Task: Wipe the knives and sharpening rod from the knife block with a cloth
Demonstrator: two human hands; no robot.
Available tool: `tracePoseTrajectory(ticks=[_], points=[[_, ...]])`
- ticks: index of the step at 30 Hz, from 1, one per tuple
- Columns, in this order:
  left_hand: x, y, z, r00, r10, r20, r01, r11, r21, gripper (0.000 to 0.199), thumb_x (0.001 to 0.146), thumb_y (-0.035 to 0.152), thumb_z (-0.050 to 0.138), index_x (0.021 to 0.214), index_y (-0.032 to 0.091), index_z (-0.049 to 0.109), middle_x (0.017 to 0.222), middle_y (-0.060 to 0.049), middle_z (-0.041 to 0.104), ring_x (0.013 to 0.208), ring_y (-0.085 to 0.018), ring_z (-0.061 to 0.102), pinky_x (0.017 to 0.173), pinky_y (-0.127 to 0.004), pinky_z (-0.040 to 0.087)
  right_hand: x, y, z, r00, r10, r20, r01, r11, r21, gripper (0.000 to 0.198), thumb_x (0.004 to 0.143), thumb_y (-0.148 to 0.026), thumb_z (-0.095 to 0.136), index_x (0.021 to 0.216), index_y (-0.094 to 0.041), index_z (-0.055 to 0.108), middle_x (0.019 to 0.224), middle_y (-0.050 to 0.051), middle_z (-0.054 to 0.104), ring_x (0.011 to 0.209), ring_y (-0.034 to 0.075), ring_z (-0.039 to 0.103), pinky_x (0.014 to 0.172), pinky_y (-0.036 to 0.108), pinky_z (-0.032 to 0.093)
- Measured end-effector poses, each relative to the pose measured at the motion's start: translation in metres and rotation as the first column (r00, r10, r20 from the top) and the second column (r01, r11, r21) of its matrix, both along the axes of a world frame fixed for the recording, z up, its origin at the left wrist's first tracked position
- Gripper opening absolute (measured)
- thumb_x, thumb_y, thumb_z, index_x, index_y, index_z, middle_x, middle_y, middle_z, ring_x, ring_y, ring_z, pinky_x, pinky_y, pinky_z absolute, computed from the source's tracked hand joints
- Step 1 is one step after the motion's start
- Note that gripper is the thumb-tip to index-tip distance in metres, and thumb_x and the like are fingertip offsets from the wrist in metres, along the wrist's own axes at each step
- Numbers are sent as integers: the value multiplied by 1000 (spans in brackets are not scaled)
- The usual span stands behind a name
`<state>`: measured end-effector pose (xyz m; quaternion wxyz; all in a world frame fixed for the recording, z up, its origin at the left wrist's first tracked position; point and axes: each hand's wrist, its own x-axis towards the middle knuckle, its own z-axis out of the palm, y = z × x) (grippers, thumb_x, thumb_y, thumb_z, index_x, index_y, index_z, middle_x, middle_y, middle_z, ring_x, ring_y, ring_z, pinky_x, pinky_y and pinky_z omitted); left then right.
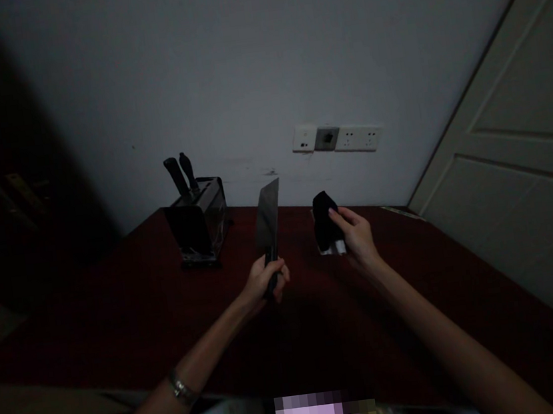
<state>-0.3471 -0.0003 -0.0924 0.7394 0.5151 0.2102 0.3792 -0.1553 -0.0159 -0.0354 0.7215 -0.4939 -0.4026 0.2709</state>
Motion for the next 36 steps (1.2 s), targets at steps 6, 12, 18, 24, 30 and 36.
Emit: tracePoseTrajectory(ticks=[6, 12, 18, 24, 30, 36], points=[[-7, 0, 2, 956, -144, 254, 185, 972, -144, 15, 75, 24, 51, 70, 16, 39, 61, 2, 48, 54, -9, 52, 47, -24, 52, -8, -1, 7, 990, -16, 143, 13, 1000, 20, 32, 61, -41, 69, 79, -15, 65, 74, 3, 64, 66, 15, 57, 60, 27, 44], [-15, -2, 0, 817, -300, 492, 499, 797, -342, 14, 64, 17, 48, 72, 17, 37, 49, 9, 24, 33, -2, 16, 26, -8, 23, -16, -1, 14, 889, 5, 458, -67, 991, 120, 19, 72, -34, 62, 80, -17, 62, 78, 2, 62, 74, 17, 57, 68, 30, 44], [-13, -7, -8, 775, -336, 536, 585, 703, -405, 14, 65, 20, 49, 73, 18, 37, 43, 11, 20, 29, 0, 4, 24, -8, 5, -24, -3, 16, 570, 25, 821, -328, 924, 199, 8, 81, -22, 55, 86, -19, 60, 88, 4, 55, 87, 17, 53, 77, 32, 42], [-10, -11, -8, 652, -377, 658, 714, 599, -363, 12, 63, 16, 44, 70, 18, 35, 38, 11, 23, 25, 2, 4, 26, -6, 9, -28, -4, 20, 172, 73, 982, -490, 871, 21, 11, 83, -26, 53, 89, -20, 60, 96, 6, 54, 94, 19, 47, 81, 36, 40], [-7, -12, -13, 555, -383, 738, 790, 522, -322, 11, 61, 16, 44, 68, 18, 36, 36, 11, 25, 22, 1, 4, 23, -7, 13, -39, 1, 24, 79, 65, 995, -464, 885, -22, 11, 82, -28, 55, 87, -19, 58, 96, 6, 53, 92, 20, 45, 80, 36, 38], [-11, -11, -8, 501, -392, 772, 827, 481, -292, 9, 59, 13, 43, 66, 16, 39, 35, 9, 27, 22, 2, 10, 24, -4, 14, -37, -2, 34, -2, 126, 992, -533, 839, -108, 7, 82, -22, 54, 87, -18, 57, 96, 6, 52, 94, 19, 44, 80, 34, 38]])
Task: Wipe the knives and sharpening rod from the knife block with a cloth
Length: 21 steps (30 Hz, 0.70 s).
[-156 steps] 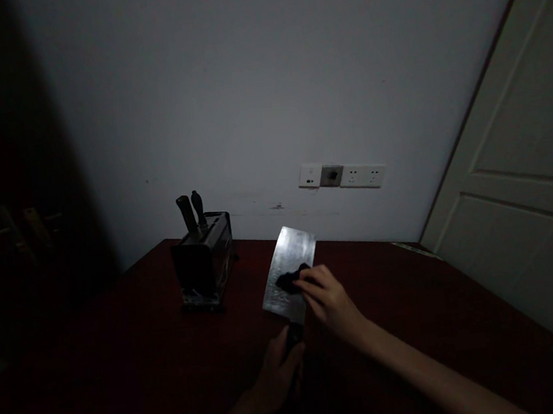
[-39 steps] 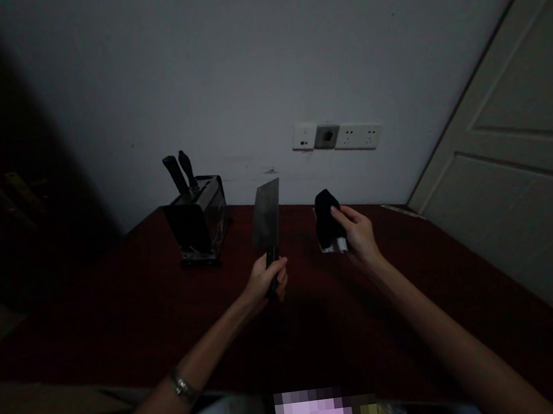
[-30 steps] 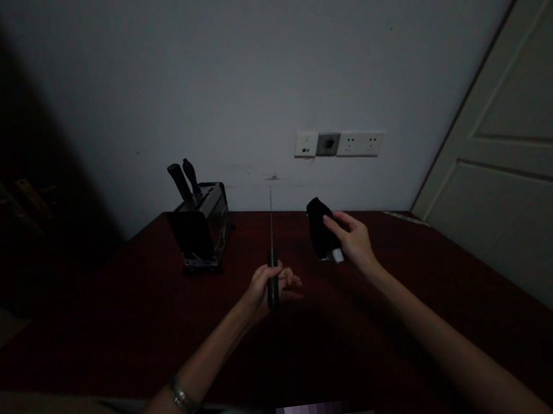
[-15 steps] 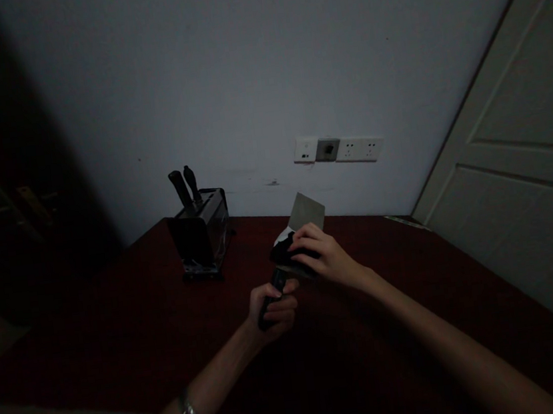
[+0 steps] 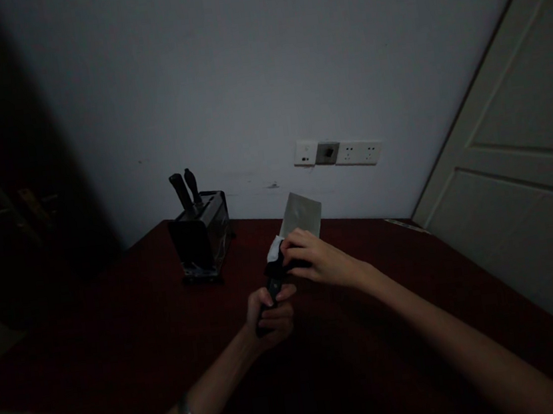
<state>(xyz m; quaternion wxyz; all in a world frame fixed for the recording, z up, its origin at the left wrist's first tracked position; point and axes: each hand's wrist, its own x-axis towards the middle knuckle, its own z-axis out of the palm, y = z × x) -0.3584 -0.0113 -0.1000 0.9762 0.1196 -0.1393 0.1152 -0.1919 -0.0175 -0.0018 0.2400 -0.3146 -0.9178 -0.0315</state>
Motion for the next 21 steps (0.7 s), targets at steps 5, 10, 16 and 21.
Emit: tracePoseTrajectory(ticks=[5, 10, 16, 21], points=[[-4, 4, 1, 996, 74, -60, -68, 994, 87, 7, 59, 13, 44, 66, 16, 42, 37, 8, 26, 25, 0, 10, 25, -6, 16, -1, 4, -7, 998, -44, -44, 46, 998, 38, 6, 82, -20, 53, 87, -18, 57, 94, 7, 52, 90, 19, 44, 78, 35, 39], [-7, 13, -4, 974, 156, -164, -125, 975, 183, 7, 63, 14, 42, 69, 16, 46, 41, 7, 29, 29, -2, 14, 27, -8, 19, -5, 10, -25, 989, -90, -118, 99, 993, 70, 6, 82, -18, 52, 87, -19, 56, 93, 7, 52, 88, 19, 45, 78, 35, 40], [-8, 17, 2, 953, 177, -247, -103, 953, 285, 10, 66, 13, 41, 70, 16, 49, 44, 6, 29, 33, -5, 12, 25, -11, 24, -6, 11, -35, 933, -128, -337, 165, 983, 85, 4, 82, -19, 54, 85, -19, 56, 91, 6, 52, 88, 19, 47, 77, 35, 43], [-4, 13, 3, 958, 164, -235, -100, 960, 261, 7, 63, 14, 42, 67, 16, 48, 42, 6, 29, 31, -4, 11, 24, -11, 22, -2, 8, -30, 927, -116, -356, 158, 983, 91, 6, 81, -19, 55, 86, -21, 58, 91, 6, 52, 88, 20, 48, 77, 36, 44]])
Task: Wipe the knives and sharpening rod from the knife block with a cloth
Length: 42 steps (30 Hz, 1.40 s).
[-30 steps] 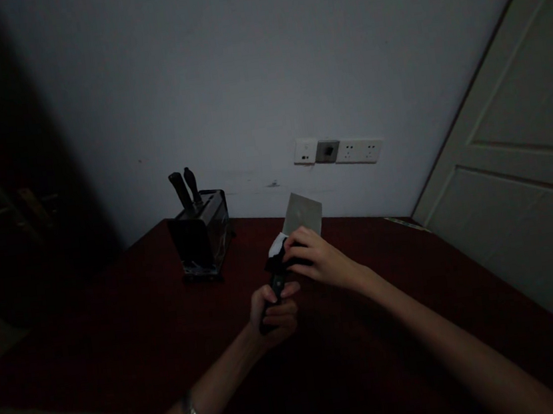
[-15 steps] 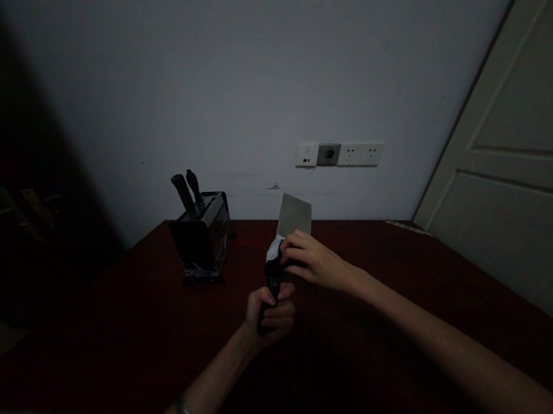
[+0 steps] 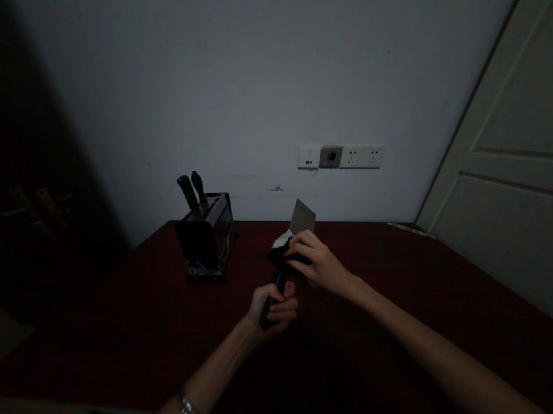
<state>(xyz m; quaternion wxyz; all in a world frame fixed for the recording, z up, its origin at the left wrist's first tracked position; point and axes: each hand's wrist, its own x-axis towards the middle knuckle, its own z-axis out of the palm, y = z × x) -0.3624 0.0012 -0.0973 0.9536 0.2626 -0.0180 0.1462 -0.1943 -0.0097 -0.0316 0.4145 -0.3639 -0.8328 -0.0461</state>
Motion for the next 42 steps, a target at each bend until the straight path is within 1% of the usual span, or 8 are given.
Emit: tracePoseTrajectory(ticks=[6, 12, 16, 22, 30, 33, 39, 42], points=[[2, -2, -2, 988, -4, 157, 30, 986, -163, 6, 59, 14, 44, 59, 16, 38, 37, 8, 26, 24, -1, 10, 23, -9, 13, 22, -7, 10, 989, -69, -128, 77, 995, 56, 6, 80, -20, 57, 85, -21, 59, 88, 5, 52, 87, 19, 50, 76, 35, 43], [15, -8, -12, 964, 15, 266, 62, 958, -280, 13, 60, 17, 45, 57, 19, 32, 35, 8, 29, 20, -2, 15, 21, -10, 17, 10, -9, 12, 989, 58, 138, -53, 998, -41, 7, 82, -22, 55, 87, -19, 59, 93, 6, 53, 89, 18, 47, 78, 34, 42], [24, -12, -17, 948, 119, 296, -7, 935, -355, 17, 60, 17, 47, 55, 19, 31, 32, 10, 25, 19, -1, 10, 20, -10, 14, 0, -1, 20, 972, 77, 222, -57, 994, -95, 8, 82, -24, 55, 86, -18, 59, 93, 5, 53, 91, 18, 47, 80, 34, 41], [22, -11, -15, 943, 236, 236, -156, 936, -316, 22, 62, 17, 48, 54, 20, 27, 32, 12, 18, 20, 1, 0, 19, -10, 8, 1, 2, 37, 942, 163, 293, -116, 979, -170, 7, 81, -22, 57, 85, -18, 59, 93, 5, 52, 92, 18, 47, 81, 34, 41], [16, -11, -10, 928, 104, 357, 33, 933, -359, 16, 60, 15, 45, 54, 18, 31, 33, 10, 28, 18, 0, 11, 18, -8, 12, -1, 4, 30, 941, 142, 307, -101, 984, -147, 7, 82, -22, 55, 85, -17, 59, 93, 5, 52, 92, 17, 46, 82, 32, 40], [14, -10, -8, 937, 83, 340, 39, 940, -338, 15, 60, 15, 44, 53, 18, 31, 33, 9, 29, 19, 0, 13, 18, -8, 11, 0, 5, 29, 941, 150, 305, -110, 983, -145, 7, 81, -23, 56, 84, -17, 59, 92, 5, 53, 90, 17, 46, 80, 31, 40], [17, -9, 7, 982, 69, 177, -20, 964, -265, 9, 62, 15, 43, 58, 17, 35, 37, 9, 26, 22, -2, 19, 20, -9, 6, -8, 12, 24, 985, 58, 165, -50, 997, -54, 7, 81, -24, 57, 83, -18, 59, 89, 5, 54, 88, 18, 47, 78, 33, 41], [14, -3, 22, 991, 116, 65, -98, 969, -225, 3, 68, 13, 41, 67, 16, 42, 42, 8, 26, 26, -4, 28, 23, -10, 6, 6, 13, 23, 999, -28, 16, 28, 1000, -11, 5, 80, -22, 57, 84, -19, 60, 89, 5, 55, 88, 18, 50, 78, 33, 42]])
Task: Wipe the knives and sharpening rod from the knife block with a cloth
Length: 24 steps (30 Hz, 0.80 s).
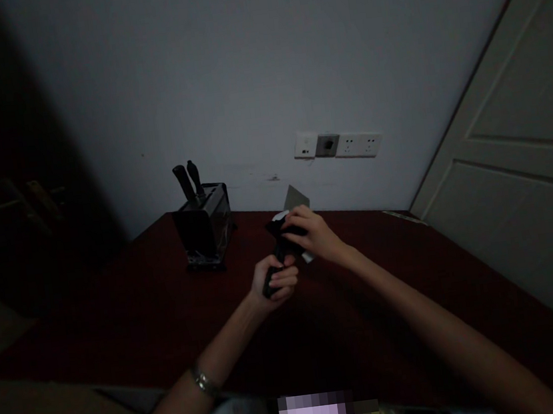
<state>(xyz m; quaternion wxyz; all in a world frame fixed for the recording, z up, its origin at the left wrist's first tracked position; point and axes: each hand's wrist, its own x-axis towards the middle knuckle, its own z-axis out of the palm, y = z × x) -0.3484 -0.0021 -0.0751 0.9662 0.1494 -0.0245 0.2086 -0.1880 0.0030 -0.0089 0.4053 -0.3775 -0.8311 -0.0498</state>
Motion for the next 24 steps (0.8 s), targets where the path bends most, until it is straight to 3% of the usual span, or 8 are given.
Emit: tracePoseTrajectory(ticks=[3, 5, 8, 11, 17, 21, 22, 24], points=[[-6, 9, 19, 992, 55, -109, -51, 998, 44, 7, 75, 13, 39, 74, 13, 46, 46, 8, 26, 31, -5, 33, 24, -12, 11, 31, -3, -7, 964, -154, -219, 162, 986, 21, 7, 78, -24, 58, 83, -20, 60, 84, 4, 56, 82, 17, 53, 75, 33, 43], [-9, 14, 32, 981, 89, -174, -76, 994, 80, 9, 79, 13, 39, 76, 12, 47, 47, 8, 26, 32, -5, 34, 25, -13, 16, 54, -7, -21, 928, -257, -270, 264, 965, -11, 8, 77, -26, 59, 82, -20, 61, 82, 3, 57, 79, 17, 55, 73, 34, 44], [-10, 16, 49, 959, 127, -253, -91, 985, 149, 12, 84, 16, 39, 77, 11, 48, 48, 7, 29, 35, -5, 35, 29, -13, 27, 78, -13, -55, 929, -333, -163, 317, 941, -116, 10, 77, -27, 59, 80, -18, 62, 82, 4, 58, 78, 19, 55, 73, 36, 44], [-6, 14, 63, 931, 156, -331, -87, 973, 215, 14, 85, 19, 42, 76, 10, 48, 49, 6, 34, 39, -4, 39, 38, -14, 41, 85, -20, -91, 945, -328, 5, 321, 923, -211, 12, 79, -25, 56, 84, -17, 63, 85, 6, 58, 83, 20, 54, 76, 37, 44], [4, 14, 74, 896, 211, -391, -137, 969, 207, 13, 84, 18, 46, 75, 10, 48, 50, 3, 44, 41, -5, 46, 46, -18, 48, 75, -35, -133, 933, -238, 269, 329, 866, -377, 28, 79, -19, 53, 106, -16, 58, 96, 10, 57, 90, 20, 52, 80, 38, 44], [7, 23, 70, 882, 256, -395, -171, 956, 240, 8, 80, 16, 50, 78, 9, 50, 80, -14, 63, 72, -19, 64, 60, -29, 53, 71, -36, -128, 919, -210, 333, 355, 808, -470, 54, 67, -26, 66, 117, -16, 51, 109, 13, 52, 99, 26, 50, 80, 44, 45], [7, 24, 69, 887, 242, -394, -155, 958, 240, 7, 80, 16, 50, 78, 8, 51, 88, -17, 63, 82, -23, 64, 64, -31, 53, 69, -36, -119, 932, -208, 297, 333, 817, -472, 56, 66, -29, 67, 118, -17, 50, 111, 13, 51, 101, 27, 49, 81, 45, 45], [7, 27, 68, 893, 210, -399, -126, 966, 227, 8, 80, 17, 51, 80, 8, 52, 97, -19, 62, 93, -26, 62, 72, -36, 52, 62, -41, -89, 964, -215, 156, 261, 881, -395, 50, 71, -31, 63, 117, -18, 50, 115, 13, 50, 105, 26, 48, 87, 46, 43]])
